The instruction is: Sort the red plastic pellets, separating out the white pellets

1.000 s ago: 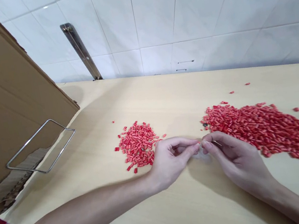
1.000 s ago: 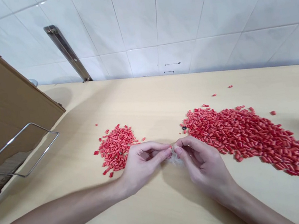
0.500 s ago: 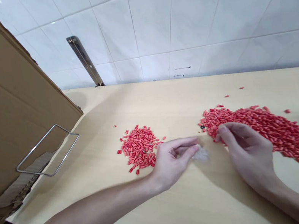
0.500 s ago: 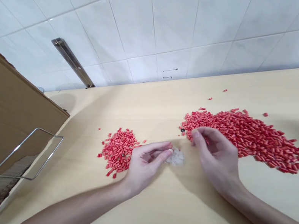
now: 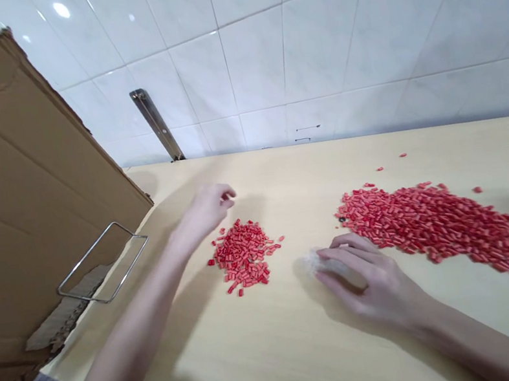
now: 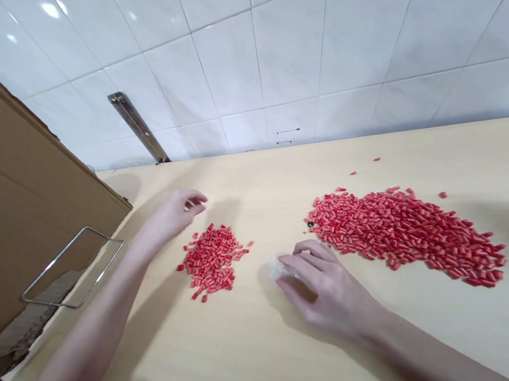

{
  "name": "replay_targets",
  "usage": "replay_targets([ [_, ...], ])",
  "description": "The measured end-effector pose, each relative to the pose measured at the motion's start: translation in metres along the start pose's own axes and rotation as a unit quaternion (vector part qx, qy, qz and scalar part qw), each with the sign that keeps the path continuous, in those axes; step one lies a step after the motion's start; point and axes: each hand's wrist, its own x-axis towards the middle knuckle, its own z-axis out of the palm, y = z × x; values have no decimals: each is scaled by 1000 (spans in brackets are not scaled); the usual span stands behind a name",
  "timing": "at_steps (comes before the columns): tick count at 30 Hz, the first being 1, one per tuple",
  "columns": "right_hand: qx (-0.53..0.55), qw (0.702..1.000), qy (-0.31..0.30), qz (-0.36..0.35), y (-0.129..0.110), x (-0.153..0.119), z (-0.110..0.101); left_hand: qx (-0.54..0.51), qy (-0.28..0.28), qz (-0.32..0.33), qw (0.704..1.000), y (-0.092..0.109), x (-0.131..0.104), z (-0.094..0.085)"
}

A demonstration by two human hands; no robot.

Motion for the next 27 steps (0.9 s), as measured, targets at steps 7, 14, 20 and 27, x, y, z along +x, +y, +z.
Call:
replay_targets([
  [7, -27, 997, 11, -74, 5, -1, 5, 13, -127, -85, 988, -63, 24, -9],
  [14, 27, 997, 16, -69, 12, 3, 4, -12, -208, -66, 976, -59, 27, -5],
  [20, 78, 994, 33, -64, 9, 5, 2, -31, -313, -51, 948, -44, 14, -14],
  [27, 74, 995, 49, -50, 5, 8, -3, 9, -195, 38, 980, -12, 8, -2],
])
